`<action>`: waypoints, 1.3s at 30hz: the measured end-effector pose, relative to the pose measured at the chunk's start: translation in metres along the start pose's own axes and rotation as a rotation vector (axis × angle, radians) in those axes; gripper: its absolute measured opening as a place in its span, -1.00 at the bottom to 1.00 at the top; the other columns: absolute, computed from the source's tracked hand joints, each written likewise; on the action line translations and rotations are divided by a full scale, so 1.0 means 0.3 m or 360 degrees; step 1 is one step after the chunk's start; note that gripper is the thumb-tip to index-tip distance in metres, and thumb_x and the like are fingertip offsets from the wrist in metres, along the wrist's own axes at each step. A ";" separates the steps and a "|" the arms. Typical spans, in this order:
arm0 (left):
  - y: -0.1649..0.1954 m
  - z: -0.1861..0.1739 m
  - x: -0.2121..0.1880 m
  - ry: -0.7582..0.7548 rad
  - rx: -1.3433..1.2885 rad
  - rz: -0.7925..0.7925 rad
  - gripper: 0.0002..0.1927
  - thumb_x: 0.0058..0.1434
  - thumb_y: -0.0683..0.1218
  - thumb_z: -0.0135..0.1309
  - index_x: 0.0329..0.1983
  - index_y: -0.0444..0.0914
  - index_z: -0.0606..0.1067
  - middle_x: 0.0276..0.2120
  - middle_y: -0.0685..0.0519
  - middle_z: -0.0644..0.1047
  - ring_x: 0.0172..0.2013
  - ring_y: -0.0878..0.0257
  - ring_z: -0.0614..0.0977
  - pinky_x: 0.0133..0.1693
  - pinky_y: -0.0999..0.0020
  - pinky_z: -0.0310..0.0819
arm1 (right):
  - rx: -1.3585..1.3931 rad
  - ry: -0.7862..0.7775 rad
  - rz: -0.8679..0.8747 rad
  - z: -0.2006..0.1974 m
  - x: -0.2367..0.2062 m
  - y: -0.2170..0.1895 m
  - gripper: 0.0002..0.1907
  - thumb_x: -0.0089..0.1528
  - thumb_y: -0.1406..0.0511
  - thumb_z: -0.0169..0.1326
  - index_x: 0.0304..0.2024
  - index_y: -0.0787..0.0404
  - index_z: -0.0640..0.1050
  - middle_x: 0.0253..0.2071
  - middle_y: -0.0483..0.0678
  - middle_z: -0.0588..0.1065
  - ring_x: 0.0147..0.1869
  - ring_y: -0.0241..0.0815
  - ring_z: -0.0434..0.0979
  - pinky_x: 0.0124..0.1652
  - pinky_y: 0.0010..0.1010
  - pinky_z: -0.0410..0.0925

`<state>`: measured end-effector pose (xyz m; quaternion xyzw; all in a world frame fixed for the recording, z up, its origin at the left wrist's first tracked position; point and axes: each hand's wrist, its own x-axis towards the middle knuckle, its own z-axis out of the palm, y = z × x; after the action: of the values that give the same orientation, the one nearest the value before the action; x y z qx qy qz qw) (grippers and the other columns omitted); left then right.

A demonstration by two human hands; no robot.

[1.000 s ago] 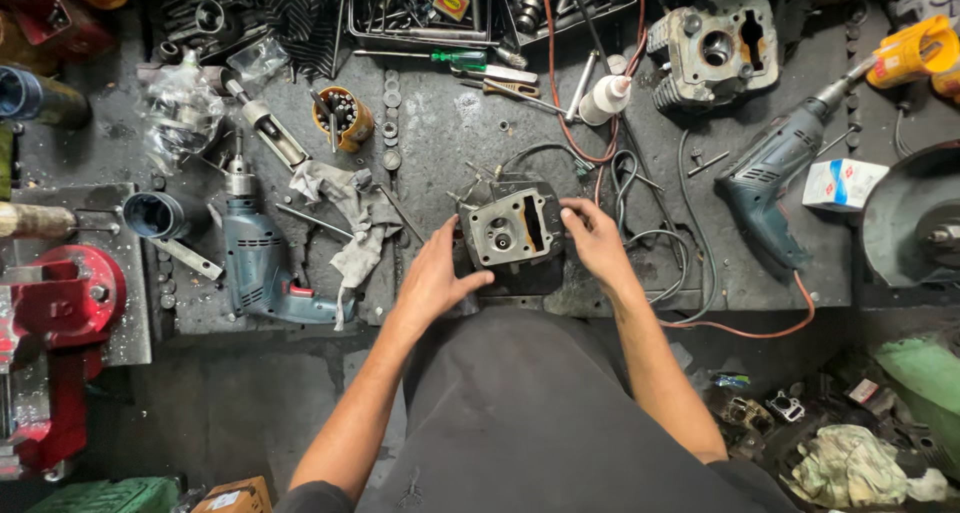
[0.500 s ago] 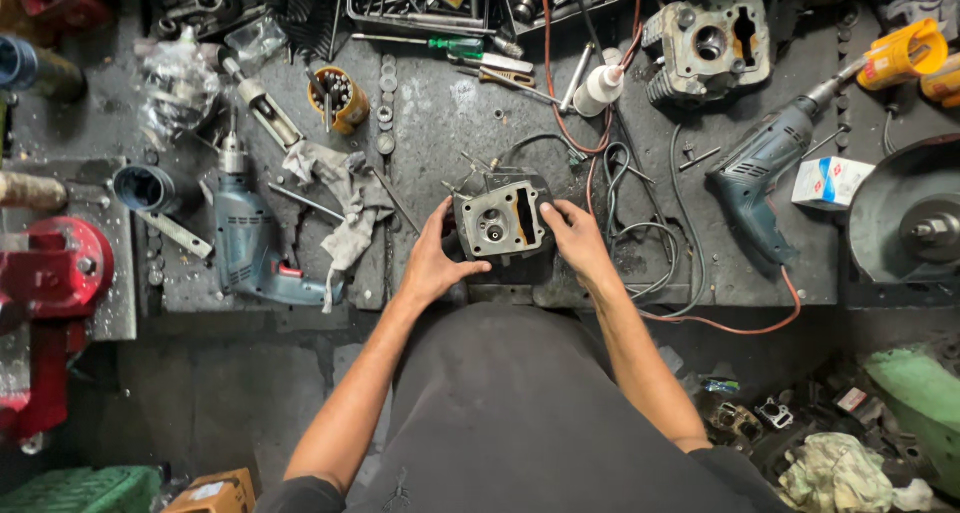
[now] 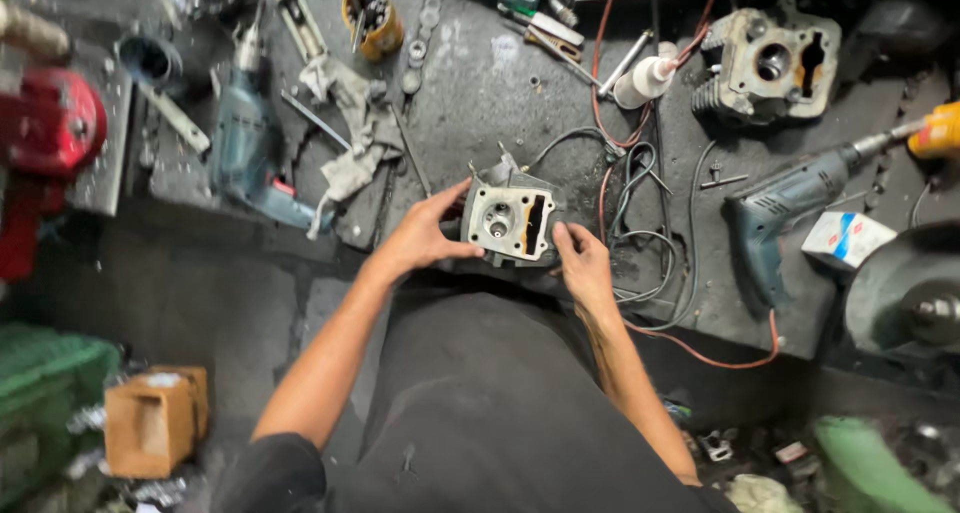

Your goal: The person holds a small engine cylinder head on the workbench and uses a corded die grinder to grind its surface, repositioning the head to work different areas. They then lift and turn a finned engine cylinder, set it down, and wipe the head with a cloth.

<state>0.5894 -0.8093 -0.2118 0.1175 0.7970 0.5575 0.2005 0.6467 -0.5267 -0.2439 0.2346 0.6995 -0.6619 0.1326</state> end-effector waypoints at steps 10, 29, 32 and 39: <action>0.003 -0.001 -0.085 0.0028 0.0142 0.0120 0.21 -0.15 0.04 0.51 0.53 -0.22 0.12 0.23 -0.20 0.48 0.16 0.03 0.56 0.20 0.19 0.41 | -0.0044 -0.0226 0.0077 -0.010 -0.022 -0.014 -0.55 0.33 0.10 0.10 0.03 0.37 0.56 -0.16 -0.10 0.55 -0.20 -0.39 0.53 -0.40 -0.51 0.47; -0.047 0.020 -0.142 0.0139 0.0204 0.0034 0.14 -0.18 0.04 0.48 0.50 -0.14 0.19 0.14 -0.15 0.56 0.07 0.02 0.64 0.10 0.15 0.49 | -0.0430 -0.0657 0.0167 -0.102 0.086 -0.038 -0.57 0.27 0.08 0.12 -0.09 0.34 0.58 -0.21 -0.01 0.56 -0.15 -0.23 0.58 -0.30 -0.31 0.50; -0.065 -0.033 -0.128 0.0028 0.0190 0.0050 -0.14 0.10 0.15 0.31 0.46 -0.14 0.33 0.04 -0.10 0.65 0.04 0.03 0.68 0.10 0.15 0.51 | -0.0499 -0.0670 0.0156 -0.098 0.091 -0.051 -0.55 0.26 0.06 0.12 -0.10 0.34 0.59 -0.24 -0.02 0.58 -0.19 -0.22 0.59 -0.29 -0.35 0.47; -0.119 -0.270 0.060 0.1528 0.1045 -0.0345 -0.33 0.22 0.28 0.18 0.08 -0.38 0.45 -0.13 -0.23 0.52 -0.11 -0.24 0.57 -0.16 -0.09 0.49 | -0.1080 -0.0224 -0.0421 -0.047 0.049 -0.086 -0.48 0.26 0.03 0.15 -0.02 0.36 0.59 -0.14 0.07 0.62 -0.04 -0.12 0.63 -0.02 -0.34 0.42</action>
<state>0.5382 -0.8827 -0.2243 -0.1742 0.9368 0.2489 -0.1735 0.6229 -0.5109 -0.2275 0.0388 0.8926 -0.4183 0.1638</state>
